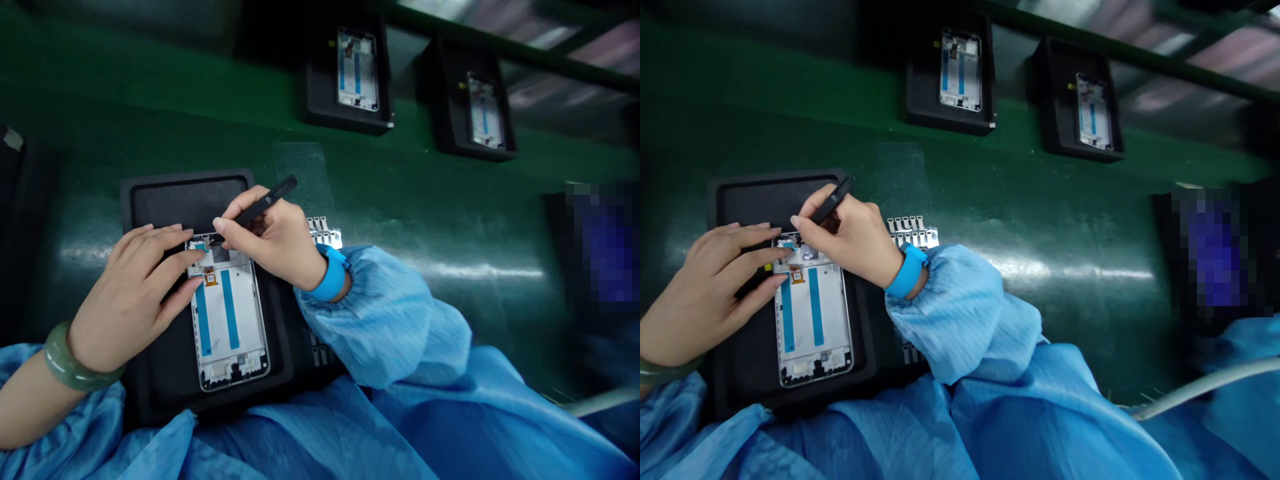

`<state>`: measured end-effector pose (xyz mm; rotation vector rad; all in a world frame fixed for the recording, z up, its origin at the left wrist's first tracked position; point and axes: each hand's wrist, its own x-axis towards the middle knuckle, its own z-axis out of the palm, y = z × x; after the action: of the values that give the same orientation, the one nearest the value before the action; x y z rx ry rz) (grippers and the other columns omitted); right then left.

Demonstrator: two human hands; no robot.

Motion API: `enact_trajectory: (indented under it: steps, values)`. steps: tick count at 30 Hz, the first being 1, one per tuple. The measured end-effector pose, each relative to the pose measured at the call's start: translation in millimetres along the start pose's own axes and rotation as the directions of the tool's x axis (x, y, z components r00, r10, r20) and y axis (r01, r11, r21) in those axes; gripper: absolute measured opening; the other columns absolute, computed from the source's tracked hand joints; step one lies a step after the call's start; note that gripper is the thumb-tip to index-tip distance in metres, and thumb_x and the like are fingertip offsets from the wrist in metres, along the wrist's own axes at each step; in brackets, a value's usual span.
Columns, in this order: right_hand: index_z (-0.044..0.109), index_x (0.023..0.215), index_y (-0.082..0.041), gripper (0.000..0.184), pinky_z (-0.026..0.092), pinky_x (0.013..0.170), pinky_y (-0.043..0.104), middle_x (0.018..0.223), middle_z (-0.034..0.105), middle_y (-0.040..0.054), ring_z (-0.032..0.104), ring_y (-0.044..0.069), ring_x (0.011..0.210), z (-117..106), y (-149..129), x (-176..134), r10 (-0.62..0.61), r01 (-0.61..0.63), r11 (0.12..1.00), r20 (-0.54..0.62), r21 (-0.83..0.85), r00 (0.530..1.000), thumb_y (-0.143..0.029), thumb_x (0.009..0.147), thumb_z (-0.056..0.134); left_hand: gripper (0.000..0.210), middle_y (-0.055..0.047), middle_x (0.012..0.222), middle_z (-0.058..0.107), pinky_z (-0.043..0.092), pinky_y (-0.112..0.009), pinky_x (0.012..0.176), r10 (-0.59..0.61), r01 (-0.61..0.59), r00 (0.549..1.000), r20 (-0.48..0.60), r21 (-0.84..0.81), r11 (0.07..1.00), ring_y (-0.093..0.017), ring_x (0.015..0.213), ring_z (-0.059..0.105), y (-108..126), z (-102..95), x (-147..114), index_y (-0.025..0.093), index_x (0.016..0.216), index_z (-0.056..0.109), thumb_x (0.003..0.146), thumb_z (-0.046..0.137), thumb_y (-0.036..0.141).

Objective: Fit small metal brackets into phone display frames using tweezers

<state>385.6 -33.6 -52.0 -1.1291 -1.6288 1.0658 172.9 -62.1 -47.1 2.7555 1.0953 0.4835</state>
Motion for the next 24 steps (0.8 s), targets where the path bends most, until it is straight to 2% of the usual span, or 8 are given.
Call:
enact_trajectory:
  steps: [8, 12, 17, 21, 24]
  values:
    - [0.058, 0.081, -0.017, 0.023, 0.05, 0.063, 0.023, 0.076, 0.063, -0.0012, 0.061, 0.01, 0.066, -0.5, -1.3, 0.5, 0.011, -0.011, 0.999, 0.011, -0.047, 1.0, -0.039, 0.078, 0.065, 0.03, -0.013, 0.12, 0.055, 0.039, -0.051, 0.102, 0.017, -0.018, 1.0, 0.005, 0.033, 0.999, -0.028, 0.118, 0.05, 1.1, -0.7, 0.5, 0.017, 0.116, 0.054, 0.086, 0.055, 0.026]
    - [0.058, 0.082, -0.018, 0.023, 0.05, 0.064, 0.023, 0.078, 0.063, -0.0009, 0.061, 0.01, 0.067, -0.1, -0.5, 0.4, -0.004, 0.005, 0.998, 0.01, -0.064, 1.0, -0.039, 0.078, 0.065, 0.032, -0.016, 0.119, 0.053, 0.04, -0.053, 0.099, 0.039, -0.042, 0.999, 0.023, 0.107, 0.993, -0.031, 0.115, 0.051, 5.8, -2.4, 2.0, 0.016, 0.118, 0.054, 0.086, 0.053, 0.021]
    - [0.059, 0.082, -0.017, 0.023, 0.05, 0.064, 0.023, 0.08, 0.064, -0.0001, 0.062, 0.01, 0.069, 0.2, -1.6, 0.6, -0.012, 0.013, 0.996, 0.01, -0.089, 1.0, -0.039, 0.079, 0.064, 0.034, -0.019, 0.116, 0.052, 0.043, -0.05, 0.097, 0.025, -0.032, 0.999, 0.04, 0.202, 0.979, -0.032, 0.113, 0.051, 14.6, -3.3, 4.4, 0.013, 0.118, 0.054, 0.085, 0.052, 0.017]
    - [0.059, 0.08, -0.018, 0.023, 0.051, 0.062, 0.022, 0.076, 0.063, -0.0012, 0.062, 0.01, 0.066, 1.8, -2.3, -0.9, -0.014, 0.015, 0.998, 0.005, -0.059, 1.0, -0.04, 0.078, 0.065, 0.034, -0.018, 0.115, 0.053, 0.044, -0.051, 0.096, -0.009, 0.004, 1.0, 0.023, 0.216, 0.976, -0.033, 0.109, 0.052, 17.5, -1.3, 5.1, 0.012, 0.116, 0.055, 0.083, 0.053, 0.016]
    - [0.059, 0.079, -0.018, 0.024, 0.052, 0.059, 0.021, 0.072, 0.063, -0.0021, 0.062, 0.009, 0.062, 4.1, -1.2, -2.7, -0.002, 0.002, 1.0, -0.048, -0.01, 0.999, -0.04, 0.075, 0.068, 0.036, -0.017, 0.113, 0.053, 0.044, -0.051, 0.097, -0.005, 0.005, 1.0, -0.002, 0.201, 0.98, -0.033, 0.108, 0.052, 16.9, 0.8, 4.5, 0.012, 0.117, 0.055, 0.082, 0.053, 0.015]
